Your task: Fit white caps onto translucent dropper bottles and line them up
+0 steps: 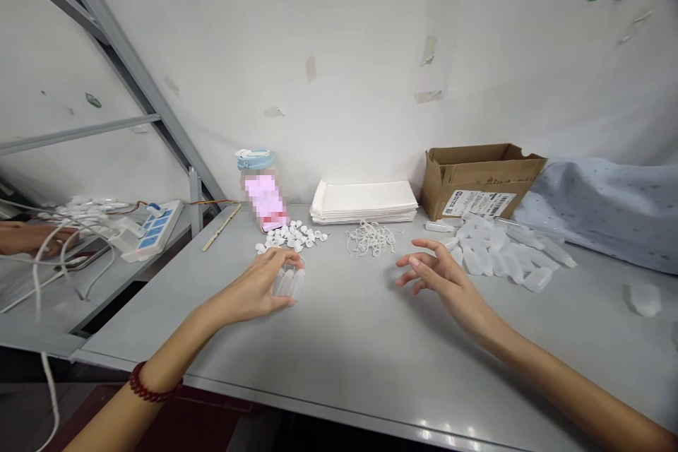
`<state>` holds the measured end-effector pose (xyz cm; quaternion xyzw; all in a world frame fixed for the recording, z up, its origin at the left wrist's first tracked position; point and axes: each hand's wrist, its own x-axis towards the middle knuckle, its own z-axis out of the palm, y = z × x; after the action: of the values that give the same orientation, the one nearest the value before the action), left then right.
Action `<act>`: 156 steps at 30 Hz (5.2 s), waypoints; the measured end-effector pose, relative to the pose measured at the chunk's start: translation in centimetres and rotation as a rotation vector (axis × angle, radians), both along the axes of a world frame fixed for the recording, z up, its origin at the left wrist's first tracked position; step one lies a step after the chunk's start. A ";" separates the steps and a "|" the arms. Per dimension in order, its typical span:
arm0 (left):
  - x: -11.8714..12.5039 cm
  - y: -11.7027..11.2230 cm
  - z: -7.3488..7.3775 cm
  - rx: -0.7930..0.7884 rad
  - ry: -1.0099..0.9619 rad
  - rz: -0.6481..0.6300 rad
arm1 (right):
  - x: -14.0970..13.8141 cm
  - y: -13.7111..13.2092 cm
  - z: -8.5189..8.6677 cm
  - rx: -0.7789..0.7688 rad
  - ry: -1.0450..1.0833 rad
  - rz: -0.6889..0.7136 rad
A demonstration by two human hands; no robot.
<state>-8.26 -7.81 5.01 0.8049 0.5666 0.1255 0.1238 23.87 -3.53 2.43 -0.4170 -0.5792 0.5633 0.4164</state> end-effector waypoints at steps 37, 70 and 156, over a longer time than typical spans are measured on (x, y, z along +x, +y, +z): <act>0.7 0.1 -0.4 -0.014 -0.020 -0.051 | 3.4 3.9 -0.7 0.556 -0.694 -0.112; 11.3 9.5 -4.3 0.359 -0.233 0.068 | 6.1 8.0 -2.3 0.647 -1.251 -0.110; 15.9 3.4 -2.3 0.436 -0.881 0.111 | 0.0 0.2 2.7 0.014 0.199 0.024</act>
<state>7.60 -4.43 2.75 0.6511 0.4629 0.5760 0.1733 23.90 -3.31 5.08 -0.3490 -0.5438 0.6030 0.4678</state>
